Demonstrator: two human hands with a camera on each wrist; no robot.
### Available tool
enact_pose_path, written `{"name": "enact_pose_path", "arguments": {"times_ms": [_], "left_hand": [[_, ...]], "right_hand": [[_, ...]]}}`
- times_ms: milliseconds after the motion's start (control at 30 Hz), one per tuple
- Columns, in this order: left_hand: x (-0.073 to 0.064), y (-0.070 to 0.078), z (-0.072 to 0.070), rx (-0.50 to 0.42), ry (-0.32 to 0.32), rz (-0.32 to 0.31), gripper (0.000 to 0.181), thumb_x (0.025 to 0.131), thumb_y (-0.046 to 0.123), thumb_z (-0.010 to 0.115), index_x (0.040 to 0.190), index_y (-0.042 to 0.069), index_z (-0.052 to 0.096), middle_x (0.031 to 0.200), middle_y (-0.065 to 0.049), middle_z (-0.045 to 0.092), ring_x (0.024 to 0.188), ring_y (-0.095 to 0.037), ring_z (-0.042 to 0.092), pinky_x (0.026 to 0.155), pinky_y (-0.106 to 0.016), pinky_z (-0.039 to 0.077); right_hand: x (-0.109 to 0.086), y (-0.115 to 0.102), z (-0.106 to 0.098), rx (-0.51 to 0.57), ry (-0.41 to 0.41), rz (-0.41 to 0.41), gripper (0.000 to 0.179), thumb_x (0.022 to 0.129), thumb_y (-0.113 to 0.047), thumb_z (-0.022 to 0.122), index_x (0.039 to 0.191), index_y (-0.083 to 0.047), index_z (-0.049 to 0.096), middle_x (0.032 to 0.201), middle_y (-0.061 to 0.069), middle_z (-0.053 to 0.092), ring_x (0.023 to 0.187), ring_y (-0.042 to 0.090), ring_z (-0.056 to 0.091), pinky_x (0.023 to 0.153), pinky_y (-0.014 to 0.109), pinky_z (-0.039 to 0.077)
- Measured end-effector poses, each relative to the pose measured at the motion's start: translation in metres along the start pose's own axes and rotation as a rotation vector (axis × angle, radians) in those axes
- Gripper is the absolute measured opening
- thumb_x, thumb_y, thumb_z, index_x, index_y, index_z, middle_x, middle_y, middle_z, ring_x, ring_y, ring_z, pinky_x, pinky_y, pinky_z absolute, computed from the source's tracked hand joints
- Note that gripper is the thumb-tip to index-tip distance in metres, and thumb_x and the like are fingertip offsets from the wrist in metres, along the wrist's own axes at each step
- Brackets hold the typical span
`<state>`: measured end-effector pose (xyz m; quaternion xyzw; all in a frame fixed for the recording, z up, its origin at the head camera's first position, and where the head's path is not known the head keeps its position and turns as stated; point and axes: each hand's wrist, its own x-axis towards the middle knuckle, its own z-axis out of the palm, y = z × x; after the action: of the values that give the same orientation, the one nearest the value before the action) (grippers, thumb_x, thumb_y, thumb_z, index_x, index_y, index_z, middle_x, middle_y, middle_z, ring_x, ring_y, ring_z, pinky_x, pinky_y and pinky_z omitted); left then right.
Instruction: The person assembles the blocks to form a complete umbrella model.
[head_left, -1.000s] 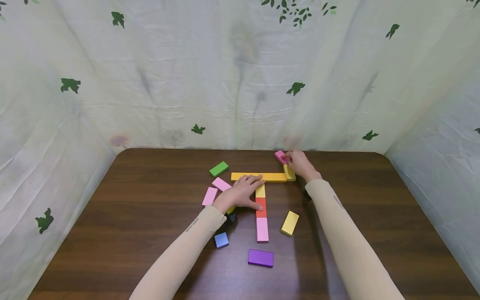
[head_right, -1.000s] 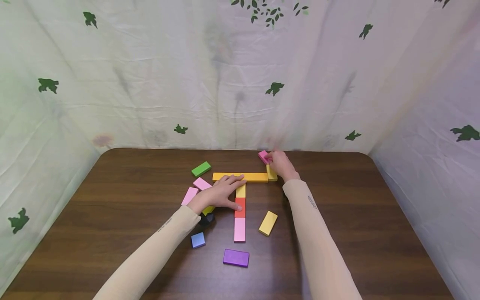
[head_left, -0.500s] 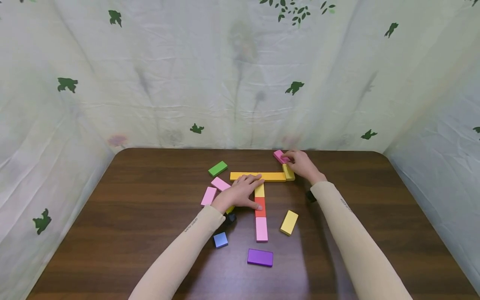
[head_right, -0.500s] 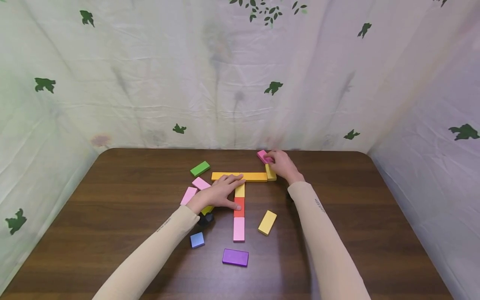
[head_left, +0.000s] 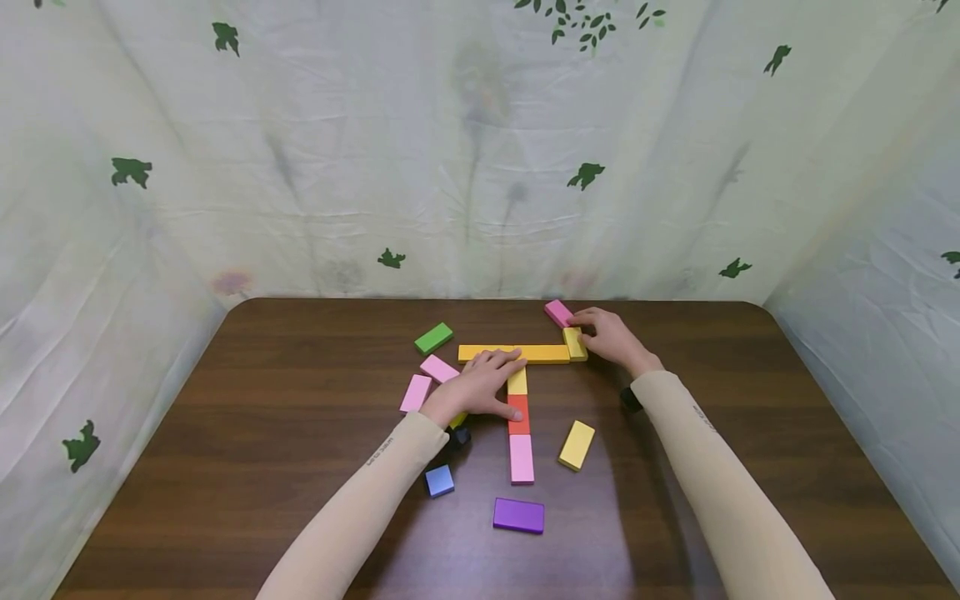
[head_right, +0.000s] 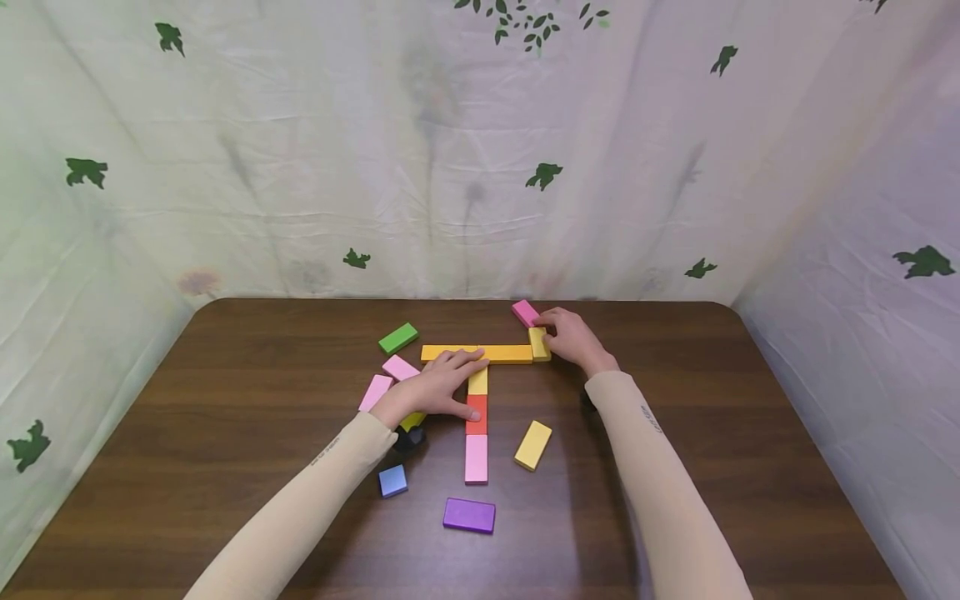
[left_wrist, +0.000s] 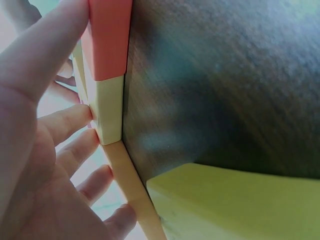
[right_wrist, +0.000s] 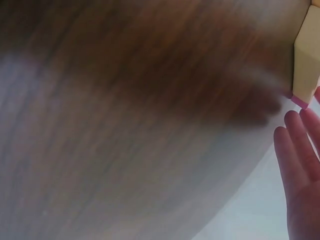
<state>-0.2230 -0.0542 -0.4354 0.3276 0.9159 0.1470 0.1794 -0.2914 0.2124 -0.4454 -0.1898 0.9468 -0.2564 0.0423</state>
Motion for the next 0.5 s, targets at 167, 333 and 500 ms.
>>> {"name": "enact_pose_path", "arguments": {"times_ms": [167,333,500], "left_hand": [[0.0002,-0.0005,0.0009,0.005,0.007,-0.002,0.087,0.082,0.046,0.071,0.151,0.013,0.03,0.157,-0.006,0.02,0.141,-0.036,0.017,0.111,-0.053,0.014],[0.001,-0.0009,0.0014,0.007,0.006,-0.002,0.087,0.082,0.046,0.072,0.151,0.013,0.03,0.157,-0.006,0.02,0.14,-0.036,0.017,0.111,-0.053,0.015],[0.0007,-0.0005,0.0011,0.011,0.005,-0.003,0.087,0.082,0.046,0.072,0.151,0.013,0.03,0.157,-0.006,0.02,0.14,-0.036,0.018,0.111,-0.053,0.015]], "right_hand": [[0.0001,0.0007,0.0005,0.005,0.008,-0.016,0.037,0.089,-0.002,0.055,0.125,0.004,0.06,0.128,0.024,0.054,0.122,0.038,0.046,0.103,0.05,0.035],[-0.0007,0.0016,0.0,0.023,0.013,-0.025,0.037,0.089,-0.002,0.056,0.126,0.005,0.06,0.129,0.024,0.054,0.123,0.038,0.045,0.104,0.051,0.033],[-0.0038,-0.0011,-0.0025,0.035,0.031,-0.044,0.036,0.089,-0.001,0.057,0.124,0.003,0.061,0.129,0.022,0.054,0.124,0.037,0.045,0.104,0.052,0.032]]}}
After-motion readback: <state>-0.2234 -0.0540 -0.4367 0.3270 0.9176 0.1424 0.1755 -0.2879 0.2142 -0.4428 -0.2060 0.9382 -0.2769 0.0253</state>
